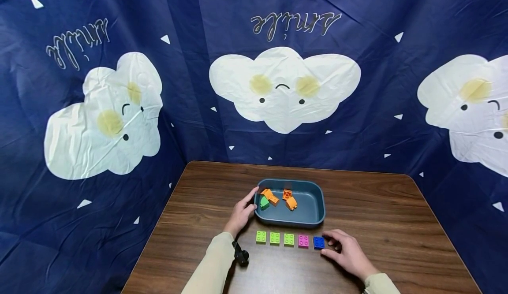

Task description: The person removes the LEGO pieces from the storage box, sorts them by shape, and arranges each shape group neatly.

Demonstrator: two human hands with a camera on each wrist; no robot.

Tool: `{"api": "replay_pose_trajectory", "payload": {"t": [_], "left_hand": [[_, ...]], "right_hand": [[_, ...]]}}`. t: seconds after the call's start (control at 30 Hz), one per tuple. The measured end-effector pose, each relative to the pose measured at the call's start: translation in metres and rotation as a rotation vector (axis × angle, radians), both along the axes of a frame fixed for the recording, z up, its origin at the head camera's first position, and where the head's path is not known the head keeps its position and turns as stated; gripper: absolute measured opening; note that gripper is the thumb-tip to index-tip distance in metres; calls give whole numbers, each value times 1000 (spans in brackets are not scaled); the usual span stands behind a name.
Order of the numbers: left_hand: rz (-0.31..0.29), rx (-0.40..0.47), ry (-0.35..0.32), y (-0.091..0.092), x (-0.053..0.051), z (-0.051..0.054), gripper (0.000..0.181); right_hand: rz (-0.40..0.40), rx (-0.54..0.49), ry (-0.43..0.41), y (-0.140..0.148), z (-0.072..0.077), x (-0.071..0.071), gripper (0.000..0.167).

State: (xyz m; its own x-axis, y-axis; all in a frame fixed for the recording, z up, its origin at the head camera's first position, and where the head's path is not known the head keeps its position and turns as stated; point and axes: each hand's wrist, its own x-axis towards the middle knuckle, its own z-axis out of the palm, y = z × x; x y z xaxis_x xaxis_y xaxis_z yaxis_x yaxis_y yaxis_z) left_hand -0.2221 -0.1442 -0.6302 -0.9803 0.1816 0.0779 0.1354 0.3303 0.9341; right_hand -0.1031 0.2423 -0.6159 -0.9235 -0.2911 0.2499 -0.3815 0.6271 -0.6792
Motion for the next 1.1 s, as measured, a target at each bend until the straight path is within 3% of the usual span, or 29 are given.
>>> {"api": "replay_pose_trajectory", "payload": {"t": [0.3, 0.53, 0.8, 1.1], "left_hand": [[-4, 16, 0, 0, -1, -1, 66], [-10, 3, -1, 0, -1, -2, 65], [5, 2, -9, -1, 2, 1, 65], [-2, 7, 2, 0, 2, 1, 64]], "right_hand": [[-18, -19, 94, 3, 16, 4, 41], [4, -28, 193, -5, 41, -3, 36], [59, -37, 240, -26, 68, -27, 38], [49, 69, 177, -44, 73, -60, 41]]}}
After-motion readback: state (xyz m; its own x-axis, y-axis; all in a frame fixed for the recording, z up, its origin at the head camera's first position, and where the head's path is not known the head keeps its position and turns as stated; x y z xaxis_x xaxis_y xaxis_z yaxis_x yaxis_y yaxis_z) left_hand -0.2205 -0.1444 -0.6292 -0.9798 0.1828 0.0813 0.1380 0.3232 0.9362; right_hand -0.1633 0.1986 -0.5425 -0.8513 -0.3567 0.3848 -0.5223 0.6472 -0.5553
